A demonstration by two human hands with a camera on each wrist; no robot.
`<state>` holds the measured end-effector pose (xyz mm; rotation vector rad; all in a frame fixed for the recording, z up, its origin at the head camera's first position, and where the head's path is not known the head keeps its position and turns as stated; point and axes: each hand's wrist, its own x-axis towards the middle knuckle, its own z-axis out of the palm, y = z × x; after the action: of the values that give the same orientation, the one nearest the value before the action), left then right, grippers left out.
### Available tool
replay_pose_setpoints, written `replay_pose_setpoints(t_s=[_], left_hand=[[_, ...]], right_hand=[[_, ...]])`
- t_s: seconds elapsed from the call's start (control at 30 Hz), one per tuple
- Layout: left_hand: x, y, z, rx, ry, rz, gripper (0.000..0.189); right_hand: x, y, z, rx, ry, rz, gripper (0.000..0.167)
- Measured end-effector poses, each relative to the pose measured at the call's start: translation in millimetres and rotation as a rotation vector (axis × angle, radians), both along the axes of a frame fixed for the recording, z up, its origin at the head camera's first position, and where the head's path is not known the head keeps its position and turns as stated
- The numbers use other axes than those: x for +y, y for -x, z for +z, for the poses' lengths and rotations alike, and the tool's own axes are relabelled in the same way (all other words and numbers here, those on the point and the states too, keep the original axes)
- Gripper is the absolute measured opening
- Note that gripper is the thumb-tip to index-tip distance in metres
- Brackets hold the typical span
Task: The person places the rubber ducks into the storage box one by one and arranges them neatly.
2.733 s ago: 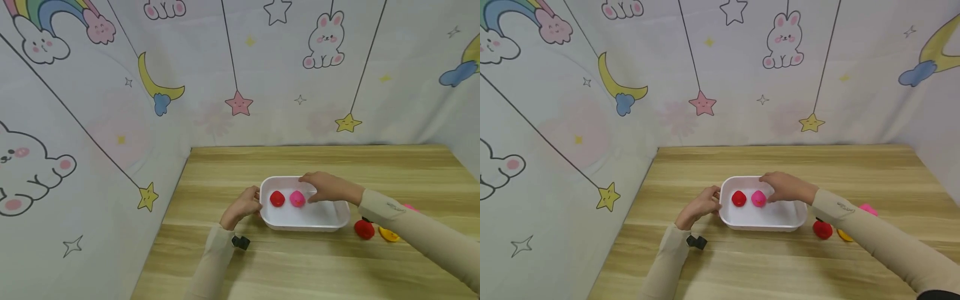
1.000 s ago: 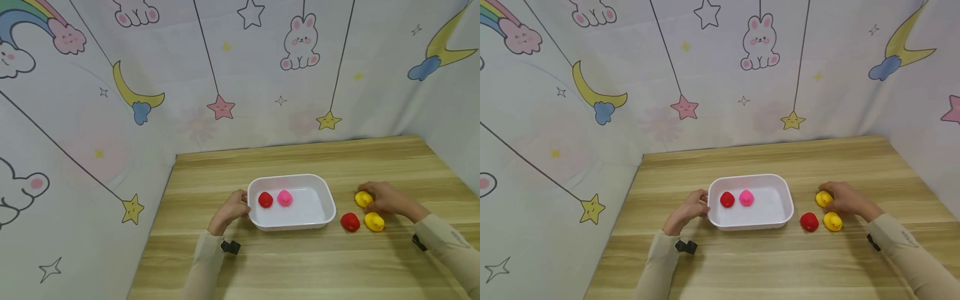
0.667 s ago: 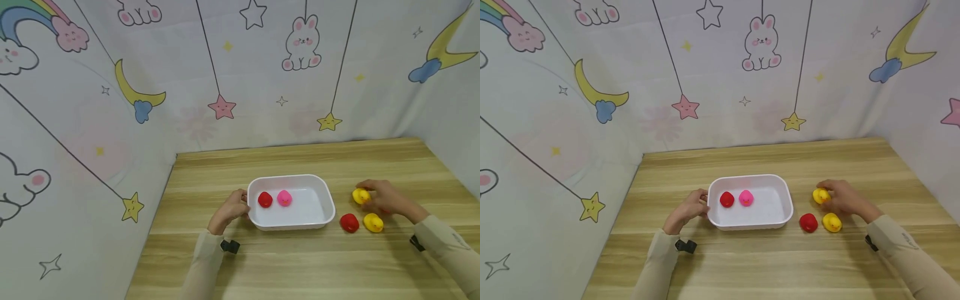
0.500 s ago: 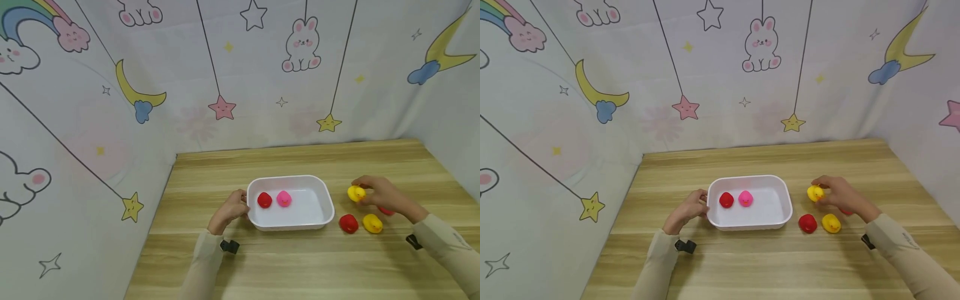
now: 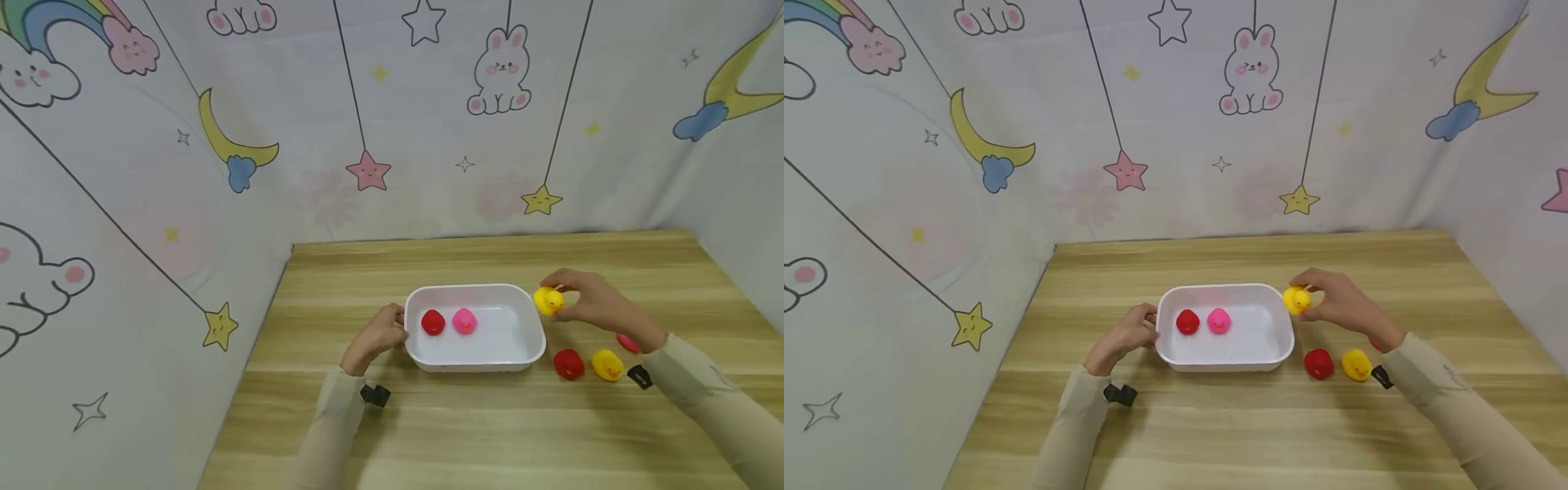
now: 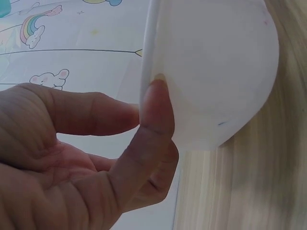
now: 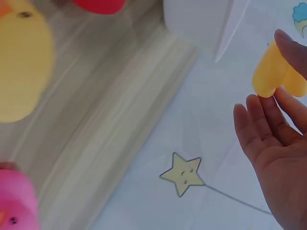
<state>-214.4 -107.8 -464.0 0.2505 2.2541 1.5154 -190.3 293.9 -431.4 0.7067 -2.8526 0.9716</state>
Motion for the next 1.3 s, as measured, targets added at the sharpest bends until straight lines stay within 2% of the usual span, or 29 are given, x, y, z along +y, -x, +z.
replay_pose_setpoints(t_s=[0.23,0.7,0.9,1.03,1.3], left_hand=[[-1.6,-0.4,2.2,-0.01,0.001,-0.001,0.051],[-1.8,-1.0,3.4,0.014,0.02,0.003,0.051],[-1.5,-1.7,1.5,0.026,0.008,-0.002,0.049],[-1.2,-1.4,1.5,0.022,0.0,0.002,0.049],[-1.5,-2.0,3.4,0.012,0.013,0.003,0.049]], right_hand=[[-24,15.6,4.3,0.009,-0.026,0.047,0.049],[-57,30.5,-7.3,-0.079,-0.034,0.099,0.049],[-76,37.7,-13.7,-0.12,-0.123,0.119,0.049],[-87,40.5,-17.1,-0.111,-0.181,0.141,0.047],[-94,42.3,-27.5,-0.139,-0.223,0.14,0.045]])
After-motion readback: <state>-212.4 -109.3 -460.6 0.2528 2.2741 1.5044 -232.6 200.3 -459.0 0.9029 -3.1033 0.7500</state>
